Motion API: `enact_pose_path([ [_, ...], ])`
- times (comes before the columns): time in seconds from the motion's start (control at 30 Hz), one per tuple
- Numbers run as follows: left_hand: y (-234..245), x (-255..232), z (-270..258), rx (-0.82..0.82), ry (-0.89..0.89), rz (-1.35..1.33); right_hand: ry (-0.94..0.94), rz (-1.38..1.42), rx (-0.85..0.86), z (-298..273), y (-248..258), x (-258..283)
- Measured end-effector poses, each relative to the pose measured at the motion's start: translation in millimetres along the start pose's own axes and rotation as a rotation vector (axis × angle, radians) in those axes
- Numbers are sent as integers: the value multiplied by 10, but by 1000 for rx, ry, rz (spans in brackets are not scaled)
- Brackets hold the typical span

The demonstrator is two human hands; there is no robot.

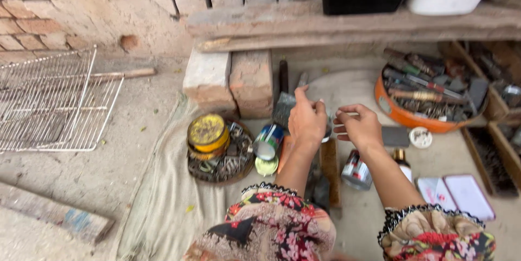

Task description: Organize various small items, containers, and tools in an outdoor storage or workshop area.

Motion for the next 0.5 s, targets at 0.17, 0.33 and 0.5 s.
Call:
enact_pose_path([
  [0.17, -10, 467, -412, 96, 83, 95, -31, -213, -15, -379, -174, -443],
  [0.33, 13, 906, -775, 221, 197, 183, 27, -484, -11, -611, -250, -818],
  [0.5, -71, 1471, -1001, 331, 62, 226, 14, -536, 35, -846, -459, -1229],
])
Point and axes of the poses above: each hand's wrist, its own z-axis towards the middle knuckle, its own y-axis out of the back of the hand, x = y × z, the point moved 3 cm from there along z, towards the middle knuckle, and after that the axes turned 4 degrees about x, right-handed, at the moved point
